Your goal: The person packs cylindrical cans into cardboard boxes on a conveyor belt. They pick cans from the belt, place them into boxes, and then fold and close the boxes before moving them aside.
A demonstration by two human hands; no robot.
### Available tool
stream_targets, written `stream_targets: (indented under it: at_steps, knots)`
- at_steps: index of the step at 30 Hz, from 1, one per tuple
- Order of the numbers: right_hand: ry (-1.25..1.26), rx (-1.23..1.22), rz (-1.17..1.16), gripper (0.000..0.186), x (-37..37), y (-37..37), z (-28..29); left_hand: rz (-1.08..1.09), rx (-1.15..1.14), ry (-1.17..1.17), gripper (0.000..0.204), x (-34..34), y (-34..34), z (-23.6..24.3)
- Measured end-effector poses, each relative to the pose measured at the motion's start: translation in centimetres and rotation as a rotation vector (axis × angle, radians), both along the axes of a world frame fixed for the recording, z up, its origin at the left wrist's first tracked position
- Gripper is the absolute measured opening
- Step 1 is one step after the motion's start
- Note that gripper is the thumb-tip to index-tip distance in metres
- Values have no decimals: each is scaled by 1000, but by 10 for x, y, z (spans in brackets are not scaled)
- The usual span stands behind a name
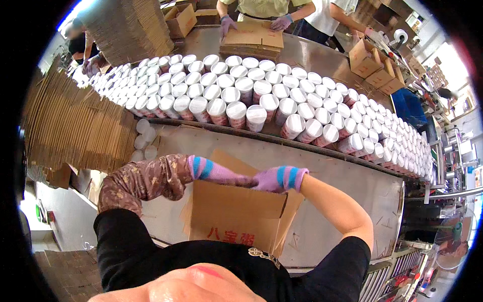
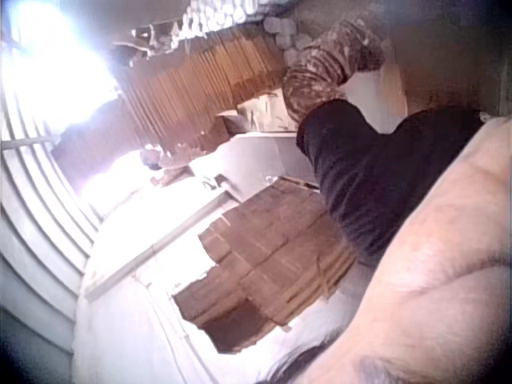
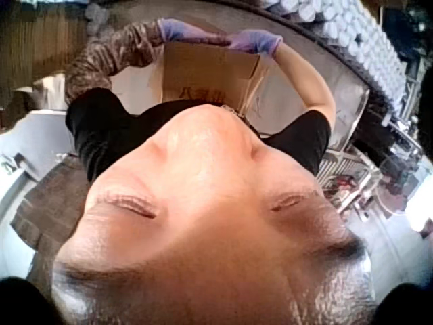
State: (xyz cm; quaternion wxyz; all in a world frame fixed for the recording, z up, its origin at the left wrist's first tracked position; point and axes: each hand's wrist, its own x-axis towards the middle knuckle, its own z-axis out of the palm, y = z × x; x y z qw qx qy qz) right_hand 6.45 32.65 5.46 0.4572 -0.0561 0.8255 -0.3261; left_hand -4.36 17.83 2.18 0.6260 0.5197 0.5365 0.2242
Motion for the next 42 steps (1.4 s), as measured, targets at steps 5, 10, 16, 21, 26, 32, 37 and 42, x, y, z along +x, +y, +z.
stream_targets:
  at_steps: [5,10,16,21,26,32,37,42]
  knots:
    - [43,-13,167,53,-48,5,-3,-366,-20,623,63,-40,27,29]
    - [1313,713,-282,87,-131,22,-69,565,338,1593,92,-120,31,-44]
    - [1189,810,-195,74,-133,29,-90,416,564,1630,93,-141,29,-60]
    - [1454,578,-167,78,-63,26,-22,351,550,1562,78,-151,25,-55]
    - [1229,459,-191,80,9,-1,9,425,713,1608,71,-114,11,-32]
    - [1026,410,-260,74,21,-9,-9,289,815,1324,65,-23,-27,50]
    - [433,205,-59,54,-6,-17,-5,-23,-338,67,60,-39,-22,35]
    - [-127,-463,-81,36,16,-12,-63,-442,155,23,28,-22,-20,9]
